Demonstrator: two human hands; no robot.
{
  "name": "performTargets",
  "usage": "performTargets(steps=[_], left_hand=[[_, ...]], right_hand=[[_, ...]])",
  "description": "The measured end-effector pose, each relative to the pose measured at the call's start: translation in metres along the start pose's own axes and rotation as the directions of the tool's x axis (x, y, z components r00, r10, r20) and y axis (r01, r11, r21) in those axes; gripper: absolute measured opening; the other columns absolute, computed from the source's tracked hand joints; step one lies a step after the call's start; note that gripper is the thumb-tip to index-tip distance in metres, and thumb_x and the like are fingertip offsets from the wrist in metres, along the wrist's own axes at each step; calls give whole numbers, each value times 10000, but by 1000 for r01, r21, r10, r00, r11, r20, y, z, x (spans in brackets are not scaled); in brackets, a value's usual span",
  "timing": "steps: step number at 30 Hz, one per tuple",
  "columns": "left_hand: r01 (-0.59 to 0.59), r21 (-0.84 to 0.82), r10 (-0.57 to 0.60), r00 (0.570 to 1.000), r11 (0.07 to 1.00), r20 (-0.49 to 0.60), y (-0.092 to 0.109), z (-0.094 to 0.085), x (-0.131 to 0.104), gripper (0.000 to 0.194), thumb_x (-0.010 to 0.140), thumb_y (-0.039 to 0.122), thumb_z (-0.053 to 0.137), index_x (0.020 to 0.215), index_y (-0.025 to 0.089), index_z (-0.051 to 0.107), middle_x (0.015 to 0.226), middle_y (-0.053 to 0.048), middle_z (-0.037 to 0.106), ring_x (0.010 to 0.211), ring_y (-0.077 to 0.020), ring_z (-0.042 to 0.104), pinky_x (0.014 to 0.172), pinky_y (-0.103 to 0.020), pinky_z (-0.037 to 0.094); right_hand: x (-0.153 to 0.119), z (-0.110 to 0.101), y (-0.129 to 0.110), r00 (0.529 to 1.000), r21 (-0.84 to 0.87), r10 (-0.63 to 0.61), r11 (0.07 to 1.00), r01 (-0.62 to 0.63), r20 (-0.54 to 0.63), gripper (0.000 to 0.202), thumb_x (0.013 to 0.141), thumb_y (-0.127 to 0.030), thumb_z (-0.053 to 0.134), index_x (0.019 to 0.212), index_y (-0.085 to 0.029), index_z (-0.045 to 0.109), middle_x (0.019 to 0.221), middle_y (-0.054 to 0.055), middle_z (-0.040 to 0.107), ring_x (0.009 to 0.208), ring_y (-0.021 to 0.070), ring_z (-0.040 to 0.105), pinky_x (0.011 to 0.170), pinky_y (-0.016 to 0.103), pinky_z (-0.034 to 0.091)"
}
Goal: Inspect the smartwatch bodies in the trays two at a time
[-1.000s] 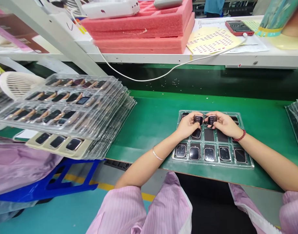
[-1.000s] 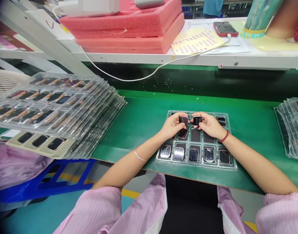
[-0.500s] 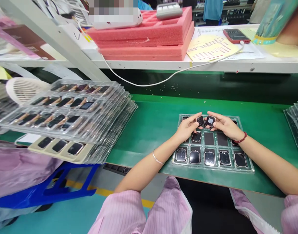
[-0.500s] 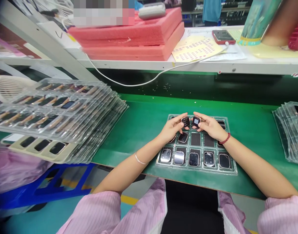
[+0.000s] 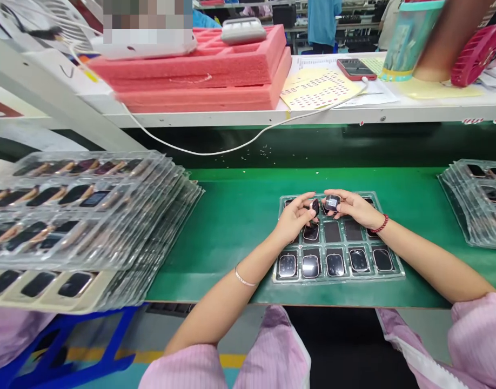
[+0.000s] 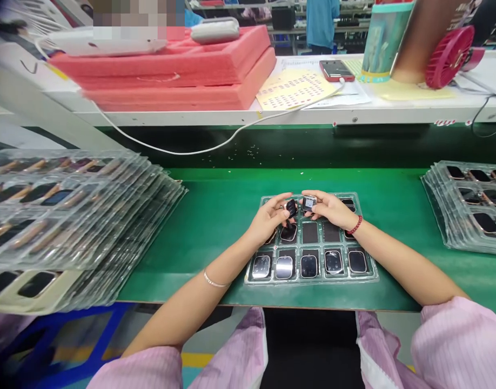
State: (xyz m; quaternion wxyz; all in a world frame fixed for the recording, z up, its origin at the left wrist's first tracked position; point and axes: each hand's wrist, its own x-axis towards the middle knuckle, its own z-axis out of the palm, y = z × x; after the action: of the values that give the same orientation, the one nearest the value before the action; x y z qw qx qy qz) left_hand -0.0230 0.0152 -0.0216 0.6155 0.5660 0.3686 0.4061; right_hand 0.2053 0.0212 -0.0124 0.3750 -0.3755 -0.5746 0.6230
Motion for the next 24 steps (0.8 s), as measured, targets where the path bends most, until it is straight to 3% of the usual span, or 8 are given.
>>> performTargets(steps=[5,10,15,20,24], left_hand=[[-14,5,14,1000,1000,-18,-3,0,1,607,763,455,751,1271,181,563,1168,-110,632,754,-139,704,575,-193,510],[-15,-8,15,1000,1000,-11,-4,0,1,599,766,460,747,1260,172,568,1165,-115,636,796,-163,720,597,-211,533],[-17,-52,17,1000,999,0,-2,1,1,609,741,465,772,1246,180,584,1140,-108,646,794,-171,720,578,-207,527],[11,-81,-11,1000,997,0,0,1,1,643,699,467,802,1224,169,582,1067,-85,651,700,-140,700,520,-184,486],[31,-71,-29,999,997,29,0,1,0,674,705,448,806,1267,185,540,1086,-88,659,597,-88,648,484,-181,447]], right_hand=[[-2,3,-1,999,-97,-37,995,38,4,380,807,-208,643,1187,-199,643,1119,82,736,694,137,688,645,289,602],[-1,2,2,998,-75,-65,995,66,23,554,750,-159,637,1299,-225,595,1217,94,705,824,181,713,636,291,606],[0,-2,4,999,-36,-42,998,42,17,591,835,-258,639,1415,-276,526,1305,78,658,916,187,712,737,327,626],[-1,-3,3,999,7,-49,999,49,8,548,812,-363,738,1321,-221,594,1110,78,707,808,165,697,696,301,604],[-2,0,2,997,-70,-52,996,56,53,482,789,-379,771,1214,-191,646,1051,83,704,678,127,619,633,283,561]])
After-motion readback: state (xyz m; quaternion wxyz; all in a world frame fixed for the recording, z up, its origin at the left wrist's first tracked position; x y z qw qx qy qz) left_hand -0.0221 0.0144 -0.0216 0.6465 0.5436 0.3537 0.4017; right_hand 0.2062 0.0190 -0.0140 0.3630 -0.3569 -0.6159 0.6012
